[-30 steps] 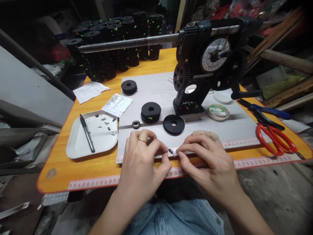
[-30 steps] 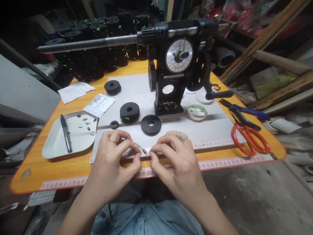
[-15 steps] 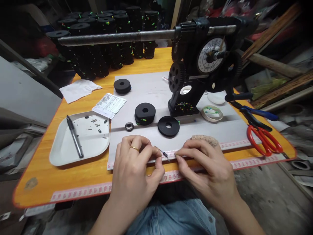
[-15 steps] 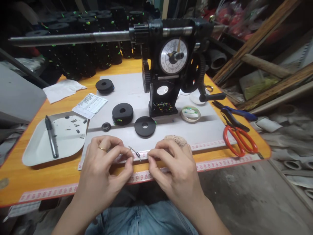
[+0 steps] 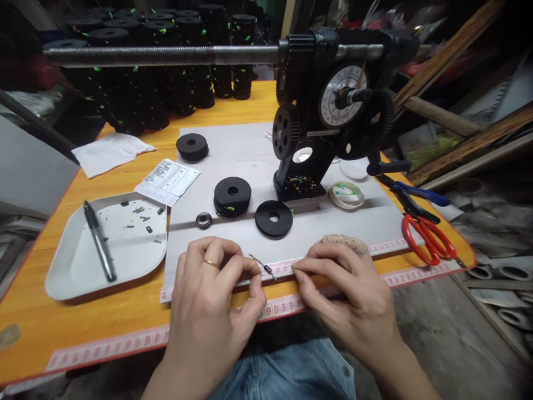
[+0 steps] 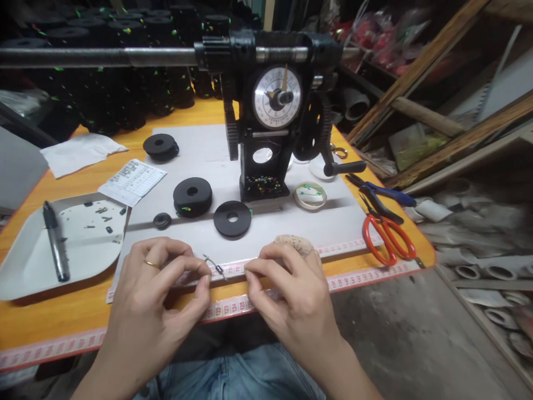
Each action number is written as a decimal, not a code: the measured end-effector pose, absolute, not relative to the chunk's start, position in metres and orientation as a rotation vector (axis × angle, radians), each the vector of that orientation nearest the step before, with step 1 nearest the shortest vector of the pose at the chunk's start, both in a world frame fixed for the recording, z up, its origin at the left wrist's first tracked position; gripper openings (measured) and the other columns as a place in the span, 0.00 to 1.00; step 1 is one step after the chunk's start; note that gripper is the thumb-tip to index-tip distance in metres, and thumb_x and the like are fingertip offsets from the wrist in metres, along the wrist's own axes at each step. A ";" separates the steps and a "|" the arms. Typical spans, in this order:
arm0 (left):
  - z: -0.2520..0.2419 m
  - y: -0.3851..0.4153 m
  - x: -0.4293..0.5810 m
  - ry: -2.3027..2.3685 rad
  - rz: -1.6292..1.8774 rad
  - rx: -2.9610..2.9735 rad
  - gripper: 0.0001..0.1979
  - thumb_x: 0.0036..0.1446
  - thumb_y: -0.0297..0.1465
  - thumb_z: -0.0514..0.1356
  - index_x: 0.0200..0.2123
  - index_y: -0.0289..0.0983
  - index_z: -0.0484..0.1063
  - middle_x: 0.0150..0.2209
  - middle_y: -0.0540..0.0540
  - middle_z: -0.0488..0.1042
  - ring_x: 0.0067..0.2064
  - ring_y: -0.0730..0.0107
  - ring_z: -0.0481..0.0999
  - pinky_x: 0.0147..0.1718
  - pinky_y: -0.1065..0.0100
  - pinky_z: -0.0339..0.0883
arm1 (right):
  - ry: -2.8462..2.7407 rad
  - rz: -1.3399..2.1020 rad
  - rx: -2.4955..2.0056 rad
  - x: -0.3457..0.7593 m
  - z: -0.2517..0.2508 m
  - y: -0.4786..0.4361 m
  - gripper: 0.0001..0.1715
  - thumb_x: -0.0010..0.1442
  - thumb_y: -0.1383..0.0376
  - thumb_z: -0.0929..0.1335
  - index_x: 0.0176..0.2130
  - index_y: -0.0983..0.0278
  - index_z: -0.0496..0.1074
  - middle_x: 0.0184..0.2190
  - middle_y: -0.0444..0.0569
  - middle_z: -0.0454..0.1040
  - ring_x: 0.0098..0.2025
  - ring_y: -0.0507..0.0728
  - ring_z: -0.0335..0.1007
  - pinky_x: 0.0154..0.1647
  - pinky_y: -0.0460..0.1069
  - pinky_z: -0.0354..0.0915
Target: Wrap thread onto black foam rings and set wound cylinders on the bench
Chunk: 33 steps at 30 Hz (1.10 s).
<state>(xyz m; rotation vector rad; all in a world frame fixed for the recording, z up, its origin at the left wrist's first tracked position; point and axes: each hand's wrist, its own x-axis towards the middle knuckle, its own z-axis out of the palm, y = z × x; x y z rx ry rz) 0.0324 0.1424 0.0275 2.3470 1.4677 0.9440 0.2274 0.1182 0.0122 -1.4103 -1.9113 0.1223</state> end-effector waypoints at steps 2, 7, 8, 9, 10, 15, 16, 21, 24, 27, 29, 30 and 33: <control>0.028 0.142 0.032 1.474 0.947 2.348 0.05 0.53 0.22 0.62 0.30 0.37 0.75 0.35 0.43 0.71 0.42 0.56 0.65 0.40 0.54 0.61 | -1.914 0.110 -1.410 0.229 0.012 0.118 0.08 0.59 0.72 0.69 0.38 0.60 0.75 0.35 0.46 0.74 0.37 0.56 0.70 0.40 0.53 0.61; 0.027 0.142 0.032 1.474 0.955 2.341 0.05 0.54 0.23 0.61 0.31 0.37 0.75 0.36 0.43 0.71 0.43 0.55 0.65 0.40 0.53 0.62 | -1.918 0.101 -1.417 0.231 0.012 0.117 0.07 0.60 0.72 0.69 0.38 0.60 0.75 0.35 0.46 0.74 0.38 0.56 0.71 0.41 0.54 0.62; 0.027 0.142 0.033 1.473 0.946 2.335 0.05 0.54 0.23 0.61 0.31 0.37 0.75 0.36 0.43 0.71 0.43 0.55 0.65 0.40 0.53 0.62 | -1.917 0.105 -1.418 0.232 0.012 0.117 0.08 0.60 0.73 0.69 0.38 0.60 0.75 0.35 0.46 0.73 0.38 0.56 0.71 0.41 0.54 0.63; 0.027 0.142 0.033 1.468 0.940 2.332 0.05 0.54 0.23 0.61 0.31 0.37 0.75 0.36 0.43 0.71 0.43 0.55 0.65 0.40 0.53 0.61 | -1.915 0.107 -1.414 0.231 0.012 0.117 0.08 0.60 0.73 0.69 0.38 0.61 0.74 0.35 0.46 0.73 0.38 0.56 0.71 0.41 0.54 0.63; 0.027 0.142 0.033 1.465 0.936 2.330 0.05 0.55 0.22 0.61 0.31 0.37 0.74 0.35 0.43 0.71 0.43 0.55 0.65 0.40 0.53 0.61 | -1.911 0.107 -1.406 0.231 0.012 0.117 0.08 0.59 0.73 0.69 0.38 0.61 0.74 0.35 0.46 0.73 0.38 0.55 0.71 0.41 0.54 0.63; 0.028 0.143 0.033 1.469 0.942 2.320 0.05 0.54 0.22 0.61 0.31 0.38 0.74 0.36 0.43 0.71 0.44 0.55 0.65 0.41 0.52 0.61 | -1.889 0.119 -1.405 0.231 0.012 0.117 0.09 0.59 0.74 0.70 0.37 0.61 0.74 0.36 0.47 0.73 0.38 0.55 0.71 0.39 0.53 0.65; 0.028 0.142 0.033 1.468 0.941 2.319 0.05 0.54 0.22 0.61 0.31 0.38 0.74 0.36 0.44 0.71 0.44 0.55 0.65 0.41 0.52 0.61 | -1.886 0.125 -1.408 0.231 0.012 0.117 0.09 0.59 0.74 0.70 0.37 0.61 0.74 0.36 0.47 0.74 0.38 0.55 0.71 0.40 0.53 0.65; 0.029 0.143 0.033 1.473 0.946 2.316 0.05 0.54 0.22 0.61 0.30 0.37 0.74 0.35 0.43 0.71 0.43 0.55 0.65 0.41 0.53 0.61 | -1.894 0.113 -1.394 0.232 0.013 0.118 0.09 0.58 0.74 0.70 0.38 0.60 0.74 0.36 0.46 0.74 0.39 0.55 0.72 0.41 0.53 0.66; 0.029 0.143 0.034 1.492 0.936 2.311 0.05 0.54 0.22 0.61 0.30 0.38 0.74 0.36 0.43 0.71 0.44 0.55 0.65 0.41 0.53 0.61 | -1.915 0.103 -1.385 0.232 0.013 0.118 0.09 0.58 0.74 0.70 0.38 0.61 0.74 0.36 0.46 0.74 0.39 0.55 0.72 0.41 0.52 0.66; 0.029 0.143 0.035 1.515 0.932 2.303 0.05 0.53 0.22 0.61 0.30 0.38 0.74 0.36 0.44 0.72 0.44 0.56 0.66 0.42 0.53 0.62 | -1.924 0.099 -1.387 0.233 0.012 0.118 0.08 0.59 0.73 0.70 0.37 0.61 0.74 0.36 0.47 0.73 0.40 0.56 0.72 0.42 0.53 0.65; 0.029 0.143 0.035 1.522 0.931 2.297 0.05 0.53 0.23 0.61 0.30 0.38 0.74 0.36 0.44 0.72 0.44 0.56 0.66 0.42 0.54 0.62 | -1.923 0.093 -1.395 0.233 0.012 0.118 0.08 0.59 0.73 0.70 0.37 0.60 0.74 0.36 0.47 0.73 0.40 0.56 0.72 0.41 0.53 0.65; 0.029 0.143 0.035 1.526 0.930 2.295 0.05 0.53 0.23 0.61 0.29 0.38 0.74 0.36 0.44 0.72 0.44 0.56 0.66 0.41 0.54 0.62 | -1.924 0.088 -1.395 0.233 0.011 0.118 0.08 0.59 0.73 0.70 0.37 0.60 0.74 0.36 0.47 0.73 0.40 0.56 0.72 0.41 0.53 0.65; 0.029 0.143 0.035 1.530 0.933 2.290 0.05 0.53 0.23 0.61 0.29 0.38 0.74 0.36 0.44 0.72 0.44 0.56 0.66 0.41 0.54 0.61 | -1.932 0.072 -1.386 0.233 0.011 0.118 0.07 0.59 0.72 0.70 0.38 0.60 0.73 0.36 0.47 0.73 0.41 0.57 0.72 0.41 0.54 0.64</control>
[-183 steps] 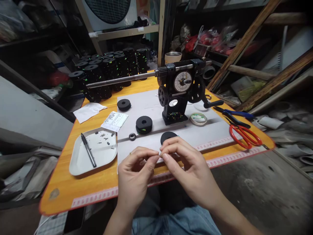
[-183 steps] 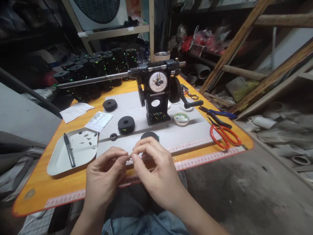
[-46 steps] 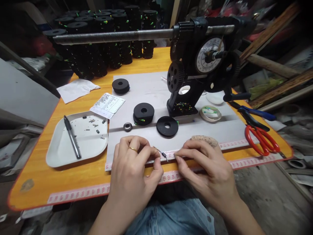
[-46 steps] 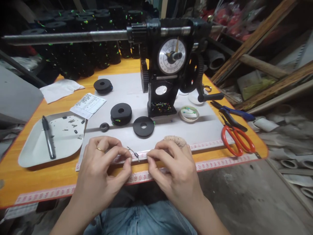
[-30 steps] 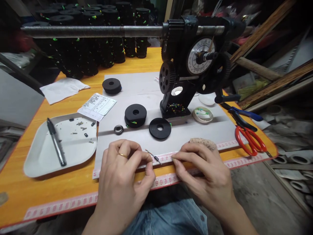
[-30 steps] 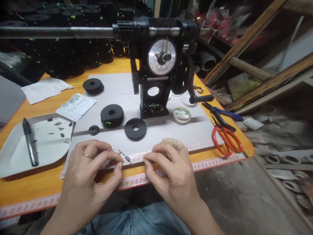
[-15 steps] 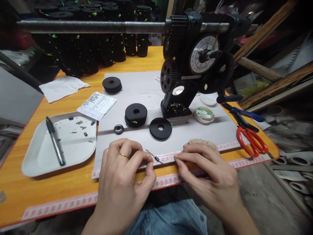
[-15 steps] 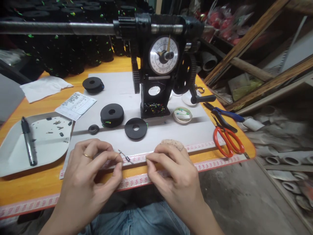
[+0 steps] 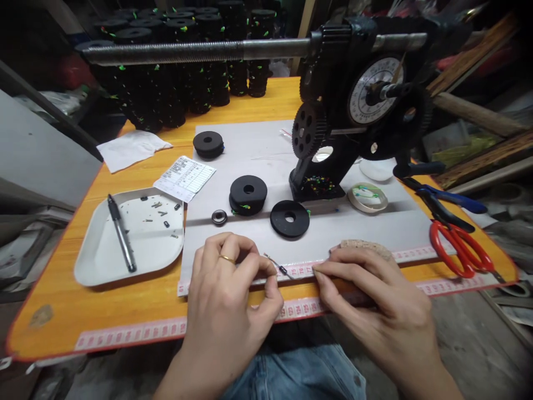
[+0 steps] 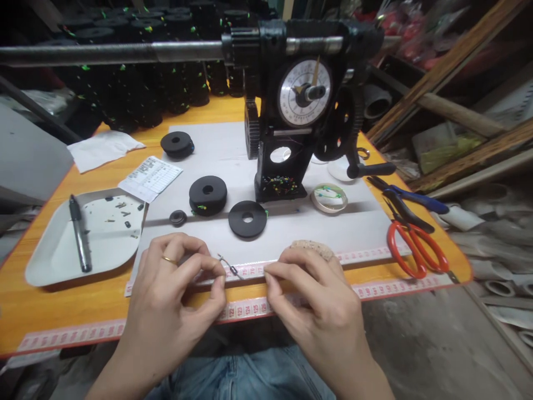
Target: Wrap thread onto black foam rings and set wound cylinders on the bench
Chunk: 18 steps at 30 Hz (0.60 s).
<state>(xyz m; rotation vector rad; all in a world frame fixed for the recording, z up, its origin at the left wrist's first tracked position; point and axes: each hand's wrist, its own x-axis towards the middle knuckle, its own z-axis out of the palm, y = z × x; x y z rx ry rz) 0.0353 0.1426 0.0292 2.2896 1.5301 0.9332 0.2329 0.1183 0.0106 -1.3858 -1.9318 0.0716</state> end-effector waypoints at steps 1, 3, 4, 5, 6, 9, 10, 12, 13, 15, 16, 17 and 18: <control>0.029 0.142 0.035 1.526 0.939 2.289 0.05 0.53 0.23 0.61 0.29 0.38 0.74 0.36 0.44 0.72 0.44 0.56 0.66 0.41 0.54 0.61 | -1.935 0.068 -1.383 0.233 0.010 0.118 0.07 0.59 0.72 0.70 0.38 0.60 0.73 0.36 0.47 0.73 0.41 0.57 0.72 0.40 0.54 0.64; 0.029 0.142 0.035 1.520 0.937 2.286 0.05 0.53 0.22 0.61 0.29 0.38 0.74 0.36 0.44 0.72 0.44 0.56 0.66 0.41 0.55 0.61 | -1.936 0.067 -1.388 0.233 0.010 0.118 0.07 0.60 0.72 0.70 0.38 0.60 0.73 0.36 0.47 0.73 0.41 0.57 0.72 0.40 0.54 0.63; 0.029 0.142 0.035 1.518 0.938 2.287 0.05 0.53 0.22 0.61 0.29 0.38 0.74 0.36 0.44 0.72 0.44 0.56 0.66 0.41 0.55 0.61 | -1.937 0.066 -1.389 0.232 0.010 0.118 0.07 0.60 0.72 0.70 0.38 0.60 0.73 0.36 0.47 0.73 0.40 0.57 0.71 0.41 0.54 0.63; 0.029 0.141 0.035 1.518 0.940 2.287 0.05 0.52 0.22 0.61 0.29 0.38 0.74 0.36 0.44 0.72 0.44 0.57 0.66 0.41 0.55 0.61 | -1.939 0.065 -1.388 0.232 0.010 0.118 0.07 0.60 0.72 0.70 0.38 0.60 0.73 0.36 0.47 0.73 0.41 0.56 0.71 0.41 0.54 0.63; 0.029 0.141 0.035 1.520 0.941 2.287 0.05 0.52 0.22 0.61 0.29 0.38 0.74 0.36 0.44 0.72 0.44 0.57 0.66 0.41 0.55 0.61 | -1.942 0.066 -1.387 0.232 0.010 0.118 0.07 0.60 0.73 0.70 0.38 0.61 0.73 0.36 0.47 0.73 0.41 0.56 0.71 0.42 0.54 0.63; 0.029 0.140 0.034 1.522 0.953 2.288 0.05 0.52 0.22 0.62 0.30 0.38 0.74 0.36 0.44 0.72 0.44 0.57 0.66 0.41 0.55 0.60 | -1.944 0.061 -1.381 0.231 0.010 0.119 0.08 0.59 0.73 0.70 0.38 0.61 0.73 0.36 0.47 0.73 0.41 0.55 0.70 0.43 0.53 0.64; 0.029 0.140 0.034 1.523 0.952 2.290 0.05 0.52 0.22 0.62 0.30 0.38 0.74 0.36 0.44 0.72 0.44 0.56 0.66 0.41 0.55 0.60 | -1.943 0.060 -1.380 0.231 0.010 0.119 0.08 0.59 0.73 0.70 0.38 0.61 0.73 0.37 0.47 0.72 0.41 0.55 0.70 0.42 0.53 0.64; 0.030 0.140 0.034 1.531 0.951 2.293 0.05 0.52 0.22 0.62 0.30 0.38 0.74 0.36 0.44 0.72 0.44 0.56 0.66 0.41 0.54 0.60 | -1.945 0.060 -1.377 0.231 0.011 0.119 0.08 0.59 0.73 0.70 0.38 0.61 0.73 0.36 0.47 0.73 0.40 0.54 0.70 0.41 0.52 0.64; 0.030 0.140 0.034 1.534 0.952 2.293 0.05 0.52 0.22 0.62 0.30 0.38 0.74 0.36 0.44 0.72 0.44 0.56 0.66 0.41 0.54 0.60 | -1.947 0.058 -1.375 0.230 0.011 0.119 0.08 0.60 0.73 0.70 0.38 0.61 0.73 0.36 0.47 0.73 0.40 0.54 0.70 0.41 0.52 0.64; 0.030 0.140 0.034 1.535 0.951 2.293 0.05 0.52 0.22 0.62 0.30 0.38 0.74 0.36 0.44 0.73 0.44 0.56 0.66 0.41 0.54 0.60 | -1.952 0.055 -1.373 0.230 0.011 0.118 0.08 0.60 0.73 0.70 0.38 0.61 0.73 0.36 0.47 0.73 0.40 0.54 0.71 0.41 0.52 0.64; 0.030 0.140 0.034 1.532 0.954 2.293 0.05 0.52 0.22 0.62 0.30 0.38 0.74 0.36 0.44 0.73 0.44 0.56 0.66 0.42 0.54 0.60 | -1.953 0.052 -1.372 0.231 0.011 0.118 0.07 0.60 0.73 0.70 0.38 0.61 0.73 0.36 0.47 0.73 0.40 0.54 0.71 0.42 0.52 0.64; 0.029 0.141 0.034 1.529 0.958 2.293 0.05 0.52 0.22 0.62 0.30 0.38 0.74 0.36 0.44 0.73 0.44 0.56 0.66 0.42 0.54 0.60 | -1.951 0.052 -1.376 0.231 0.011 0.117 0.07 0.60 0.73 0.70 0.38 0.62 0.73 0.36 0.47 0.73 0.41 0.54 0.71 0.42 0.52 0.64; 0.029 0.141 0.035 1.527 0.956 2.293 0.05 0.52 0.22 0.62 0.30 0.37 0.74 0.36 0.44 0.73 0.44 0.56 0.66 0.42 0.54 0.60 | -1.948 0.050 -1.378 0.231 0.011 0.117 0.07 0.60 0.73 0.70 0.38 0.62 0.73 0.36 0.47 0.73 0.41 0.54 0.71 0.43 0.52 0.63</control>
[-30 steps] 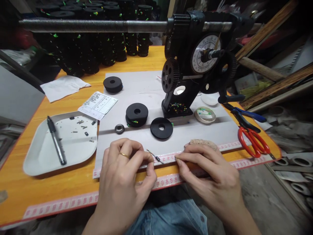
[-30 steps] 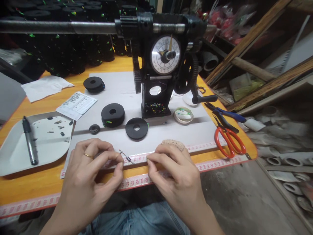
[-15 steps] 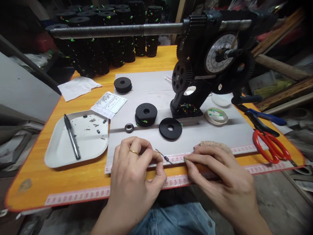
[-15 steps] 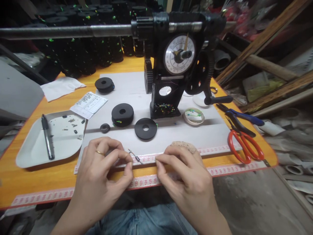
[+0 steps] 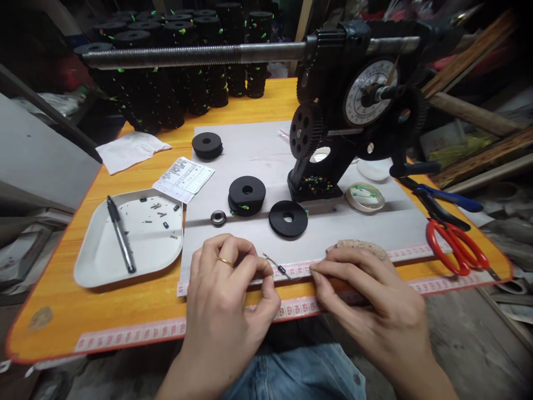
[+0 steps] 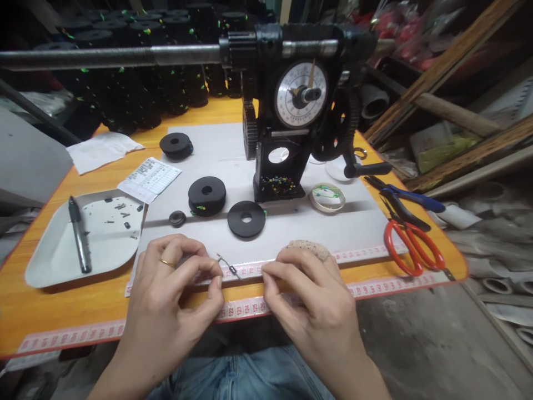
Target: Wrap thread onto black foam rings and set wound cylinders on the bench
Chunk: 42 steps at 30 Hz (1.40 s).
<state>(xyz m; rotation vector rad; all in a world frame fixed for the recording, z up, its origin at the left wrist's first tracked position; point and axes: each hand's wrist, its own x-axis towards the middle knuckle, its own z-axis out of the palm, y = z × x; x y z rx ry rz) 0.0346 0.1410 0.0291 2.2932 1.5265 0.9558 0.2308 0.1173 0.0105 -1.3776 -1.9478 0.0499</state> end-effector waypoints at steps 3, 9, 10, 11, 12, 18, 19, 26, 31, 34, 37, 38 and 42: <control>0.028 0.142 0.034 1.521 0.965 2.306 0.05 0.52 0.21 0.62 0.29 0.37 0.74 0.36 0.44 0.72 0.43 0.56 0.66 0.42 0.54 0.60 | -1.937 0.052 -1.379 0.231 0.010 0.118 0.08 0.59 0.74 0.70 0.38 0.62 0.74 0.37 0.47 0.73 0.41 0.54 0.70 0.43 0.51 0.64; 0.034 0.133 0.033 1.385 1.135 2.252 0.08 0.52 0.19 0.61 0.32 0.37 0.73 0.36 0.44 0.69 0.43 0.61 0.67 0.41 0.60 0.64 | -1.882 0.159 -1.351 0.227 0.017 0.110 0.08 0.59 0.75 0.70 0.39 0.63 0.73 0.33 0.47 0.74 0.36 0.54 0.70 0.38 0.50 0.66; 0.034 0.127 0.034 1.344 1.144 2.230 0.08 0.53 0.18 0.61 0.32 0.37 0.72 0.35 0.45 0.68 0.41 0.63 0.68 0.40 0.62 0.65 | -1.832 0.242 -1.361 0.225 0.018 0.106 0.08 0.60 0.74 0.69 0.39 0.63 0.73 0.31 0.46 0.74 0.33 0.53 0.70 0.34 0.48 0.66; 0.034 0.121 0.035 1.294 1.142 2.206 0.09 0.53 0.18 0.60 0.33 0.37 0.71 0.34 0.46 0.68 0.39 0.65 0.68 0.38 0.63 0.65 | -1.761 0.359 -1.378 0.224 0.019 0.101 0.08 0.61 0.73 0.69 0.40 0.62 0.72 0.29 0.44 0.74 0.29 0.51 0.70 0.31 0.47 0.67; 0.032 0.115 0.037 1.242 1.137 2.181 0.09 0.54 0.17 0.59 0.33 0.37 0.70 0.33 0.47 0.68 0.36 0.66 0.68 0.36 0.64 0.65 | -1.663 0.509 -1.403 0.222 0.019 0.097 0.06 0.62 0.71 0.68 0.39 0.61 0.72 0.27 0.43 0.74 0.25 0.50 0.69 0.26 0.45 0.66; 0.008 0.086 0.045 1.115 1.116 2.191 0.10 0.55 0.17 0.56 0.34 0.38 0.66 0.28 0.48 0.68 0.31 0.67 0.67 0.30 0.66 0.62 | -0.911 1.456 -1.194 0.208 0.016 0.085 0.09 0.65 0.59 0.68 0.36 0.62 0.68 0.33 0.45 0.78 0.16 0.45 0.68 0.13 0.39 0.62; 0.005 0.085 0.045 1.115 1.084 2.219 0.10 0.55 0.17 0.56 0.34 0.38 0.66 0.29 0.47 0.69 0.32 0.66 0.68 0.31 0.66 0.62 | -0.839 1.539 -1.100 0.206 0.015 0.085 0.09 0.65 0.59 0.68 0.36 0.62 0.67 0.32 0.45 0.78 0.17 0.46 0.70 0.14 0.39 0.63; 0.021 0.087 0.045 1.012 0.921 1.792 0.09 0.64 0.23 0.53 0.39 0.37 0.72 0.32 0.46 0.73 0.34 0.69 0.73 0.34 0.69 0.64 | -0.667 1.672 -0.822 0.202 0.018 0.083 0.09 0.66 0.64 0.68 0.34 0.64 0.67 0.27 0.41 0.76 0.24 0.45 0.74 0.24 0.38 0.70; 0.030 0.088 0.056 0.912 0.741 1.182 0.17 0.67 0.38 0.51 0.37 0.36 0.77 0.21 0.50 0.67 0.22 0.75 0.64 0.23 0.71 0.57 | -0.798 1.632 -0.849 0.208 0.023 0.073 0.06 0.67 0.65 0.66 0.35 0.63 0.68 0.28 0.41 0.77 0.25 0.46 0.76 0.24 0.38 0.71; 0.028 0.089 0.069 0.744 0.722 0.767 0.20 0.64 0.44 0.55 0.40 0.33 0.76 0.20 0.51 0.65 0.20 0.77 0.64 0.20 0.74 0.58 | -0.885 1.601 -0.896 0.210 0.029 0.066 0.06 0.66 0.66 0.67 0.35 0.63 0.69 0.27 0.41 0.76 0.26 0.47 0.77 0.26 0.40 0.73; 0.028 0.092 0.082 0.640 0.814 0.535 0.17 0.62 0.43 0.58 0.43 0.34 0.74 0.16 0.57 0.59 0.17 0.78 0.62 0.19 0.73 0.63 | -0.957 1.525 -0.975 0.212 0.032 0.061 0.07 0.66 0.65 0.68 0.34 0.63 0.69 0.27 0.43 0.76 0.26 0.48 0.76 0.27 0.42 0.73; 0.030 0.094 0.085 0.634 0.846 0.510 0.15 0.62 0.41 0.59 0.42 0.35 0.75 0.15 0.58 0.56 0.16 0.78 0.62 0.18 0.73 0.64 | -0.973 1.504 -0.997 0.212 0.032 0.060 0.07 0.66 0.65 0.68 0.34 0.63 0.69 0.27 0.43 0.76 0.26 0.48 0.75 0.27 0.42 0.73; 0.035 0.103 0.090 0.689 0.963 0.521 0.10 0.60 0.36 0.63 0.33 0.34 0.76 0.18 0.55 0.65 0.15 0.85 0.58 0.15 0.80 0.59 | -0.967 1.466 -1.070 0.213 0.027 0.059 0.10 0.65 0.62 0.68 0.33 0.64 0.68 0.25 0.42 0.75 0.22 0.47 0.72 0.23 0.40 0.70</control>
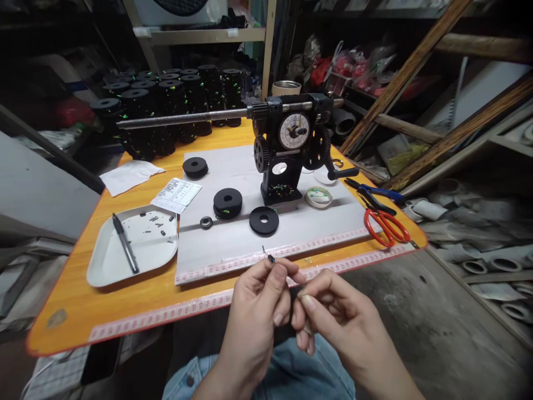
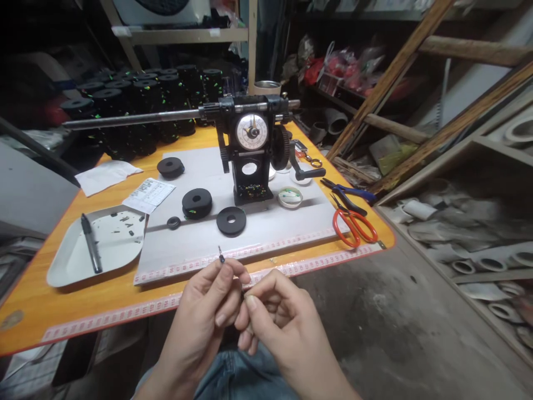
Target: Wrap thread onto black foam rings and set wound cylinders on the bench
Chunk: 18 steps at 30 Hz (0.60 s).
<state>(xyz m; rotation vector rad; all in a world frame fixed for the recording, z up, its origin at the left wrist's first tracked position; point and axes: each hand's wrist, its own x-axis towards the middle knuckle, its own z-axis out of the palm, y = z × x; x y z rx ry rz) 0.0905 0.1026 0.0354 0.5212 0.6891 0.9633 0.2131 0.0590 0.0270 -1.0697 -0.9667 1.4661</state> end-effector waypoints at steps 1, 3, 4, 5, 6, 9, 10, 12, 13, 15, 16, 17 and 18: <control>0.036 0.105 0.091 0.706 0.979 0.524 0.10 0.59 0.35 0.64 0.32 0.33 0.76 0.20 0.54 0.68 0.16 0.87 0.57 0.15 0.82 0.57 | -0.959 1.469 -1.082 0.213 0.025 0.059 0.11 0.65 0.61 0.68 0.33 0.64 0.68 0.25 0.42 0.74 0.21 0.46 0.71 0.22 0.40 0.69; 0.036 0.109 0.093 0.719 0.996 0.510 0.08 0.56 0.33 0.66 0.31 0.32 0.77 0.22 0.52 0.70 0.17 0.89 0.56 0.15 0.85 0.54 | -0.942 1.485 -1.097 0.212 0.022 0.059 0.12 0.65 0.60 0.68 0.33 0.64 0.68 0.22 0.40 0.72 0.19 0.45 0.68 0.19 0.38 0.66; 0.036 0.111 0.094 0.712 0.997 0.495 0.08 0.56 0.33 0.67 0.30 0.32 0.77 0.21 0.53 0.69 0.17 0.89 0.56 0.15 0.85 0.53 | -0.939 1.495 -1.096 0.211 0.021 0.060 0.12 0.65 0.59 0.68 0.33 0.64 0.68 0.21 0.40 0.71 0.18 0.44 0.67 0.18 0.38 0.64; 0.036 0.112 0.095 0.703 0.999 0.475 0.08 0.55 0.32 0.67 0.30 0.32 0.77 0.20 0.54 0.68 0.17 0.89 0.56 0.15 0.86 0.52 | -0.937 1.501 -1.094 0.210 0.021 0.061 0.12 0.64 0.59 0.69 0.33 0.64 0.68 0.21 0.39 0.71 0.17 0.44 0.66 0.17 0.37 0.63; 0.035 0.113 0.095 0.696 1.003 0.456 0.08 0.55 0.32 0.67 0.30 0.32 0.76 0.20 0.54 0.68 0.17 0.89 0.56 0.15 0.86 0.51 | -0.934 1.507 -1.090 0.210 0.021 0.061 0.13 0.64 0.58 0.69 0.33 0.64 0.68 0.20 0.39 0.70 0.16 0.44 0.65 0.17 0.37 0.63; 0.036 0.117 0.094 0.713 1.041 0.467 0.08 0.56 0.33 0.67 0.31 0.33 0.77 0.21 0.54 0.68 0.18 0.88 0.57 0.16 0.85 0.52 | -0.918 1.554 -1.096 0.210 0.022 0.064 0.13 0.64 0.57 0.69 0.35 0.65 0.69 0.21 0.40 0.71 0.18 0.45 0.67 0.18 0.38 0.64; 0.036 0.118 0.093 0.734 1.069 0.498 0.08 0.56 0.34 0.67 0.31 0.34 0.77 0.21 0.53 0.69 0.19 0.87 0.59 0.17 0.85 0.53 | -0.917 1.586 -1.108 0.211 0.022 0.065 0.14 0.63 0.56 0.69 0.35 0.65 0.69 0.22 0.40 0.71 0.18 0.46 0.68 0.19 0.39 0.65; 0.038 0.120 0.090 0.776 1.132 0.580 0.08 0.56 0.35 0.66 0.31 0.34 0.77 0.22 0.52 0.69 0.21 0.85 0.61 0.18 0.85 0.54 | -0.946 1.638 -1.143 0.212 0.024 0.064 0.15 0.62 0.55 0.69 0.35 0.65 0.68 0.22 0.42 0.71 0.19 0.47 0.69 0.20 0.40 0.65; 0.038 0.122 0.088 0.788 1.154 0.617 0.08 0.57 0.35 0.66 0.31 0.35 0.77 0.23 0.52 0.69 0.21 0.85 0.61 0.18 0.85 0.53 | -0.978 1.645 -1.164 0.212 0.025 0.063 0.16 0.62 0.54 0.69 0.34 0.65 0.68 0.21 0.42 0.71 0.19 0.48 0.69 0.20 0.41 0.65; 0.039 0.125 0.087 0.791 1.165 0.666 0.09 0.57 0.35 0.66 0.31 0.35 0.77 0.23 0.52 0.69 0.20 0.86 0.57 0.17 0.84 0.50 | -1.054 1.618 -1.209 0.212 0.028 0.060 0.17 0.63 0.53 0.68 0.33 0.65 0.68 0.21 0.42 0.70 0.19 0.47 0.68 0.20 0.41 0.64; 0.040 0.126 0.086 0.790 1.165 0.672 0.09 0.56 0.36 0.66 0.31 0.35 0.77 0.23 0.53 0.68 0.19 0.86 0.55 0.16 0.84 0.49 | -1.094 1.595 -1.224 0.213 0.029 0.059 0.17 0.64 0.53 0.67 0.33 0.64 0.68 0.20 0.42 0.70 0.19 0.47 0.67 0.20 0.41 0.64; 0.040 0.128 0.086 0.789 1.169 0.666 0.09 0.56 0.36 0.66 0.30 0.35 0.76 0.22 0.53 0.67 0.19 0.87 0.53 0.15 0.84 0.48 | -1.135 1.575 -1.232 0.213 0.030 0.057 0.17 0.64 0.54 0.67 0.32 0.64 0.68 0.20 0.42 0.69 0.19 0.47 0.66 0.20 0.41 0.63; 0.040 0.129 0.087 0.790 1.178 0.652 0.09 0.55 0.36 0.67 0.30 0.35 0.76 0.22 0.53 0.67 0.19 0.86 0.52 0.15 0.84 0.49 | -1.173 1.556 -1.235 0.213 0.030 0.056 0.17 0.65 0.54 0.66 0.32 0.64 0.68 0.20 0.42 0.69 0.19 0.47 0.65 0.21 0.42 0.63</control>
